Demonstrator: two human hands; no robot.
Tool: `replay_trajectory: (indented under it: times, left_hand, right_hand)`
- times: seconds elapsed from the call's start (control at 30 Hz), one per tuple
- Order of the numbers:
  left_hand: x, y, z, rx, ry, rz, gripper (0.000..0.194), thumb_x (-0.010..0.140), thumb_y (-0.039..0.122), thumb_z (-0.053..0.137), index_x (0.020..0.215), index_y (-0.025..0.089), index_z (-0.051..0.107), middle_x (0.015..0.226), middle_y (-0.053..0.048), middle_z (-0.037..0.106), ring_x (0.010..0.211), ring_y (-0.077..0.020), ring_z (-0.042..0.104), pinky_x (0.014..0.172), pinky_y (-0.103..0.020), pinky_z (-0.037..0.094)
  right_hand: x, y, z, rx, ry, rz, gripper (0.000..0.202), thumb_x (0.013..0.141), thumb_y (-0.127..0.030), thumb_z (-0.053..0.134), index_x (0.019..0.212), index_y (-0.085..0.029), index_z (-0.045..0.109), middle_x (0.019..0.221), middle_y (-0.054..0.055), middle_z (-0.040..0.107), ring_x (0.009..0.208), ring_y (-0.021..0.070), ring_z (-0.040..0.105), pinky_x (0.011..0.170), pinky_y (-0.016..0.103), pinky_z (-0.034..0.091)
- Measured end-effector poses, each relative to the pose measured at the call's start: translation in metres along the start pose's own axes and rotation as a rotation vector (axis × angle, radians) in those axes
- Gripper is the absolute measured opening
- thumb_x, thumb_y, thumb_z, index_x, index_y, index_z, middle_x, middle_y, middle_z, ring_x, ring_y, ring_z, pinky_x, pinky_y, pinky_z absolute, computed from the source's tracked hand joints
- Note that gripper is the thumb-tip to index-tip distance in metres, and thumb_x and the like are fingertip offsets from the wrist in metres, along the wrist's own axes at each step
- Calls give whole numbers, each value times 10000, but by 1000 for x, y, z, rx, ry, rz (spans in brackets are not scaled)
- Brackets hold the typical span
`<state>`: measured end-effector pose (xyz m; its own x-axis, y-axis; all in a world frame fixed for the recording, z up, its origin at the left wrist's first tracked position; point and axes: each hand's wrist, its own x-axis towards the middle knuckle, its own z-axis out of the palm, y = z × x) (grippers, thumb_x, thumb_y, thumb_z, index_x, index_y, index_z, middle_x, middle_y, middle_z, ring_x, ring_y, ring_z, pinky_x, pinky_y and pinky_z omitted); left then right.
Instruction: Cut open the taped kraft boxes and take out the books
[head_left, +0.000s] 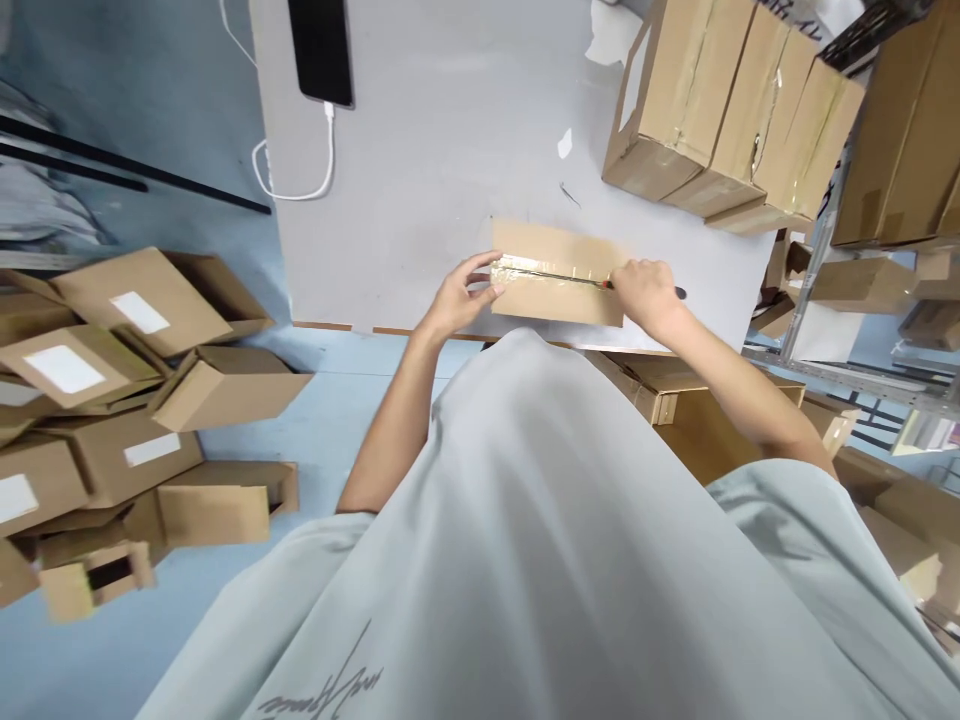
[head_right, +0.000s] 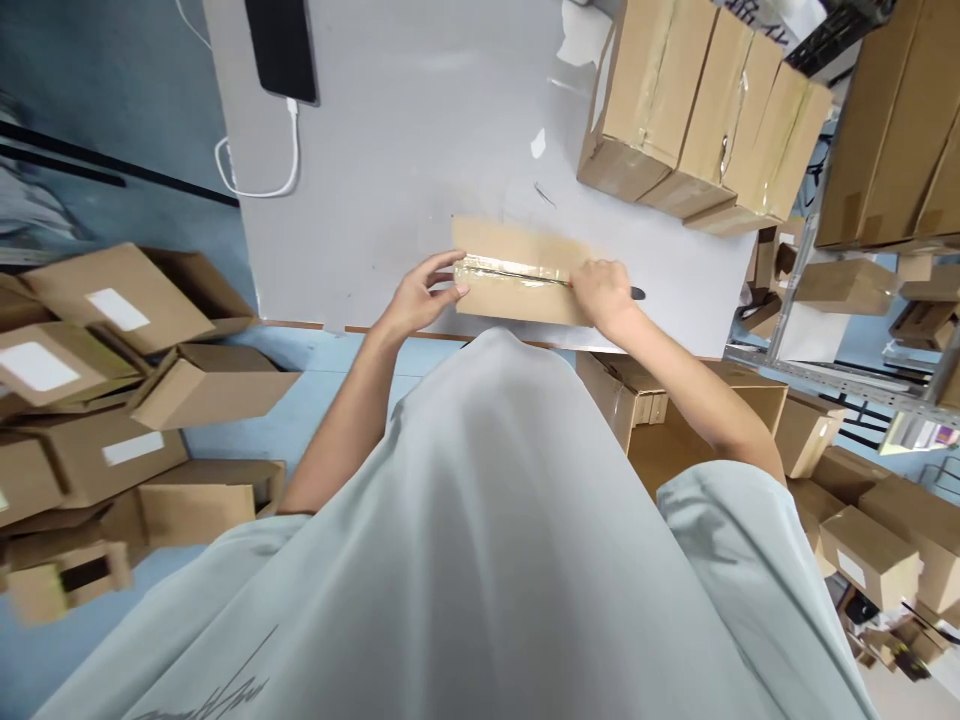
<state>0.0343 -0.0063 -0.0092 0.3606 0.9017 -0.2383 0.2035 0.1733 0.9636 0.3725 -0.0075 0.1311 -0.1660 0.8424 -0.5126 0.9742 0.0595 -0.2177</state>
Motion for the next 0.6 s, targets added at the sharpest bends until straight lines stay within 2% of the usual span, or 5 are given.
replay_trajectory:
  times: [0.2,0.33,0.43,0.53,0.6]
  left_hand:
    - [-3,-1,-4,33,52,10,774,879,735,843,1489,275,717,1621,-180,669,1371,-348,736,1171,-534,642]
    - [-11,2,-18,45,70,-47,775,884,748,835,1505,304,697,1564,-175,705,1345,-345,761,1132,-541,668]
    - [-16,3,-33,57,102,-76,769,889,754,826,1503,311,692,1507,-179,736,1273,-323,794,1081,-512,693]
    - [-19,0,-48,96,149,-100,792,863,761,829,1474,274,699,1481,-190,748,1239,-304,804,1056,-488,701]
    - [-18,-5,-58,136,181,-119,792,842,741,832,1442,240,706,1476,-196,749,1245,-301,799,1059,-491,698]
  right_hand:
    - [-67,125,-14,-124,58,373,368,1090,-468,722,922,-165,845,980,256,799,1091,416,737,954,561,525]
    - [-80,170,15,281,141,450,322,1000,-518,816,948,-200,817,853,117,777,877,297,725,857,438,552]
    - [-61,150,66,803,188,507,443,908,-626,857,909,-200,738,770,38,736,685,192,647,699,343,556]
    - [-33,97,114,1159,176,539,567,843,-766,849,879,-227,679,746,10,720,617,159,609,608,303,525]
    - [-18,61,133,1291,171,510,606,838,-832,812,848,-248,650,702,-12,681,616,158,613,605,292,525]
